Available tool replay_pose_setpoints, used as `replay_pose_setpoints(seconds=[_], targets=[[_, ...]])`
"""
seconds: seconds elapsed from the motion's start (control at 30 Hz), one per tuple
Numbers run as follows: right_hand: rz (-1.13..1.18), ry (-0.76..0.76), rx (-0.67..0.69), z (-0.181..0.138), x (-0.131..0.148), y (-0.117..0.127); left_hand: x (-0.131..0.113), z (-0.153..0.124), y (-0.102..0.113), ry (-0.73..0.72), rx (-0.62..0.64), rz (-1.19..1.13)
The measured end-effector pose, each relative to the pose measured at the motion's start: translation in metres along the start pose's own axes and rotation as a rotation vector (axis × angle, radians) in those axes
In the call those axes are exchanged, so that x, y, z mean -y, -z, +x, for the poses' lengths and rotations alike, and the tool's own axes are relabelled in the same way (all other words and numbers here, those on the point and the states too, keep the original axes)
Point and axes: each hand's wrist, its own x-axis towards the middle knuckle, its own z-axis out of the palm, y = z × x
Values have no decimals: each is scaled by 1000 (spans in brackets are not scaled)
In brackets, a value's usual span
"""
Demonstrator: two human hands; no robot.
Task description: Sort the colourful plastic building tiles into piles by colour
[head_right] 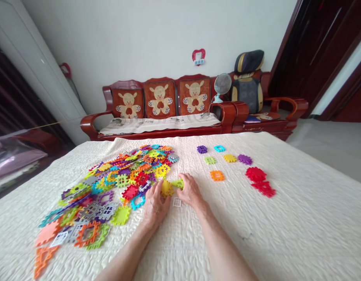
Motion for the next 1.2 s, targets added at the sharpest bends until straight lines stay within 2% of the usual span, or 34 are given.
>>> replay_pose_setpoints(seconds=[0.2, 0.33, 0.6, 0.83, 1.07, 1.2], targets=[[0, 4, 2, 1, -2, 0, -6, 0, 4, -29, 21, 33], [-11, -1, 9, 2, -5, -2, -15, 1, 10, -59, 85, 39], [-11, 5, 18, 3, -5, 0, -25, 3, 23, 12, 176, -1], [20, 11, -10, 3, -7, -1, -20, 5, 19, 60, 152, -8], [59, 14, -18, 3, -7, -2, -22, 1, 22, 38, 150, -25], [131, -17, 10, 3, -5, 3, -22, 2, 24, 10, 72, -80]])
